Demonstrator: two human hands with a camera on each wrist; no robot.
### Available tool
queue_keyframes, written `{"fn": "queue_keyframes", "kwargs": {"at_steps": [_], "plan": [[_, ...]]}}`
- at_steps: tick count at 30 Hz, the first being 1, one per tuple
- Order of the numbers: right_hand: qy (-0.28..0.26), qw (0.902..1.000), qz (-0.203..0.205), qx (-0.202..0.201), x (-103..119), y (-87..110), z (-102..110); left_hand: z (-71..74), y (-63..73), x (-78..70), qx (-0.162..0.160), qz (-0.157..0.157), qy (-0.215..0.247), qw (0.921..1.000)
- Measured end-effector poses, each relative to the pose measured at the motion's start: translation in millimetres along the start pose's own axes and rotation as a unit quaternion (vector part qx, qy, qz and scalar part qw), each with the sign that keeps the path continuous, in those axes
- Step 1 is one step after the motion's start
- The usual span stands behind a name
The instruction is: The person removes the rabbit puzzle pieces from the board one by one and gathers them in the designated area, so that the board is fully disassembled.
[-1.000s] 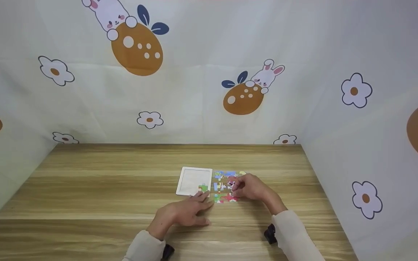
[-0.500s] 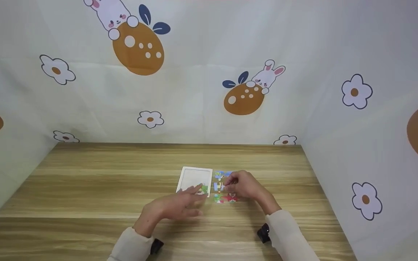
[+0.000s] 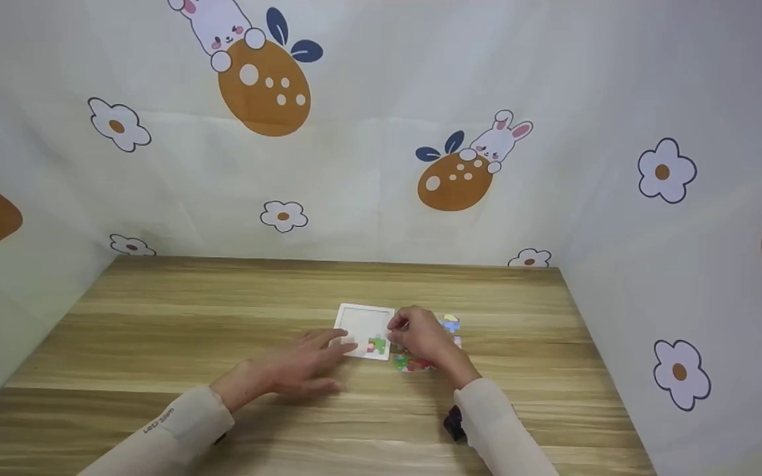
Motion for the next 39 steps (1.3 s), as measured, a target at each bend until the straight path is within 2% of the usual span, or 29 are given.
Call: {"fn": "queue_keyframes", "kwargs": {"at_steps": [3,6,14,17,23,27,32,39], "plan": [[0.009,0.9999,-0.009,-0.003,3,-4.3,-6,-1.4,0.7,4.0,-0.009,-0.043,-0.041,0.9982],[0.015,0.9995,-0.025,0.008,5,-7.9,-13,-4.2,2.2,9.3,-0.01,-0.072,-0.069,0.9949],[0.038,0.9985,-0.012,0.038,14,-16.3,-23,-10.9,6.9,22.8,-0.019,-0.1,-0.105,0.9893],[0.038,0.9981,-0.02,0.044,14,-20.4,-24,-12.7,8.1,24.3,-0.021,-0.096,-0.11,0.9891],[0.048,0.9976,-0.024,0.044,13,-26.6,-22,-18.6,6.6,25.4,-0.01,-0.063,-0.099,0.9931],[0.044,0.9975,-0.005,0.055,15,-28.7,-24,-22.9,8.7,27.2,-0.009,-0.055,-0.09,0.9943],[0.046,0.9976,0.026,0.045,20,-27.2,-25,-26.1,11.2,26.4,-0.008,-0.051,-0.083,0.9952],[0.052,0.9981,-0.013,0.03,19,-23.8,-23,-23.8,7.3,23.6,-0.014,-0.054,-0.087,0.9947]]}}
Point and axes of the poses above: each hand's wrist, its own y-axis away from the middle knuckle, its own z-axis out of the back of the hand, x = y × z, the point moved 7 cm from there along -y, towards the middle knuckle, and after that the axes turned 10 degrees about y, right-handed, at the moved point
